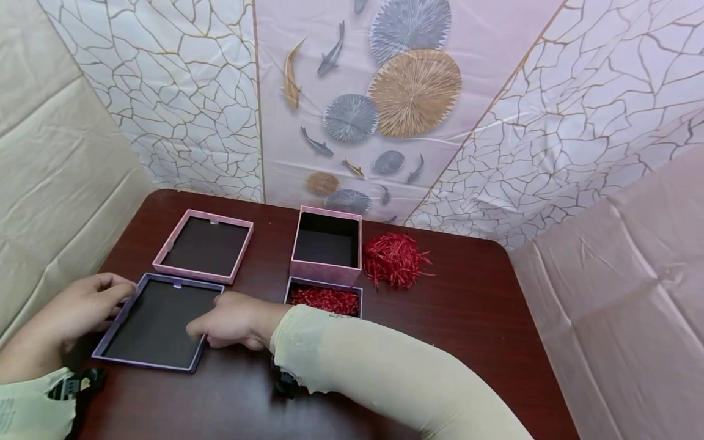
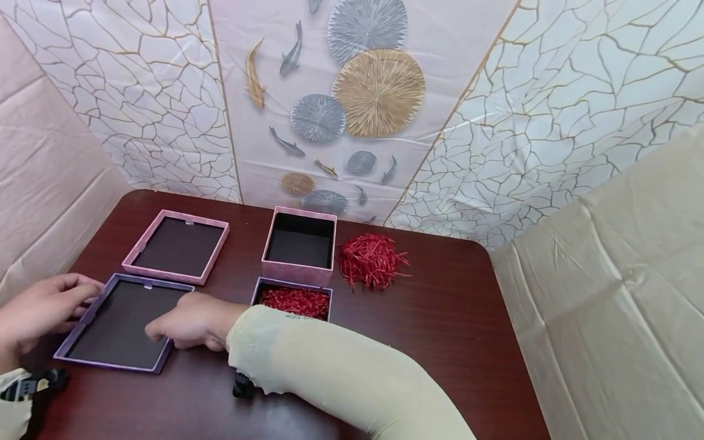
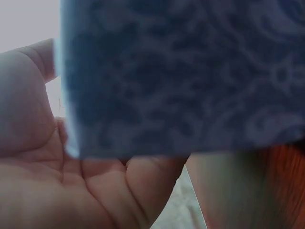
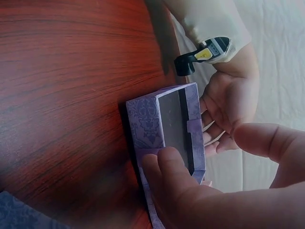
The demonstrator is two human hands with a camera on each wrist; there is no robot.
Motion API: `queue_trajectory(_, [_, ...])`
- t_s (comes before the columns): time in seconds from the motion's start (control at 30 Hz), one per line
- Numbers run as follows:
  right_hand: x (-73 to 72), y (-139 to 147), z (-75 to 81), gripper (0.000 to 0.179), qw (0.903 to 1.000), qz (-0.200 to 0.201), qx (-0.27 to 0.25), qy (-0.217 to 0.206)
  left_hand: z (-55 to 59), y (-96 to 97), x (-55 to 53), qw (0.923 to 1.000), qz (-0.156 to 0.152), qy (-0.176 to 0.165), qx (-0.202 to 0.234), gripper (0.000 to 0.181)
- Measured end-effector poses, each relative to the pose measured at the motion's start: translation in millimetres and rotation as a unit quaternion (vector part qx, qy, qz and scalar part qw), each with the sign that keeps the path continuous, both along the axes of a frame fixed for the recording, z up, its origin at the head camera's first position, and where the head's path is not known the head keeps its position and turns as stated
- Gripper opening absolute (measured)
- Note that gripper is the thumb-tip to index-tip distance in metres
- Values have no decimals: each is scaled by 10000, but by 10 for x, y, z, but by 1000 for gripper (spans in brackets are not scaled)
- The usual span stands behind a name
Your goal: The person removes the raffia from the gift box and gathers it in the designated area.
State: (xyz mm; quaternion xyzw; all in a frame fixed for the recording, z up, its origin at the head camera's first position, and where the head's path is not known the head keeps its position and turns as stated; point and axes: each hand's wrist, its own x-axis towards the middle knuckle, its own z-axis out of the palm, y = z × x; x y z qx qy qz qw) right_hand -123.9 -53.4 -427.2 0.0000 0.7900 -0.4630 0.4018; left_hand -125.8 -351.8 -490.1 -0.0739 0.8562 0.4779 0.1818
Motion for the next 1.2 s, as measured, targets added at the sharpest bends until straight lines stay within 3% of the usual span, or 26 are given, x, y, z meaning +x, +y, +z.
queue_trajectory(0.2, [-20, 1, -18, 76, 9979, 393, 494, 143, 27, 47, 1, 9999, 90, -11, -137, 40])
queue_trajectory(0.3, [-29, 13, -11, 78, 9976, 383, 546, 167, 29, 48, 3, 9998, 95, -36, -143, 41])
queue_trajectory(0.4, [-43, 41, 11, 68, 9981, 321, 472, 241, 26, 34, 9, 9998, 81, -27, -153, 45])
queue_trajectory(0.5, [-61, 81, 70, 69, 9987, 305, 342, 226, 29, 22, 28, 9992, 86, 217, -325, 47])
queue_trajectory(0.6, [-81, 139, 166, 85, 9992, 334, 170, 120, 63, 42, 52, 9946, 147, 694, -751, 47])
queue_trajectory(0.8, [-118, 286, 381, 101, 9983, 487, -80, 302, 274, 156, 73, 9802, 292, 1227, -1525, 51])
queue_trajectory(1.07, [-195, 515, 628, 92, 9917, 814, -412, 905, 631, 442, 136, 9718, 339, 1821, -1457, 46])
queue_trajectory(1.2, [-216, 645, 747, 82, 9769, 1373, -19, 1639, 819, 681, 150, 9646, 175, 2175, -1481, 41])
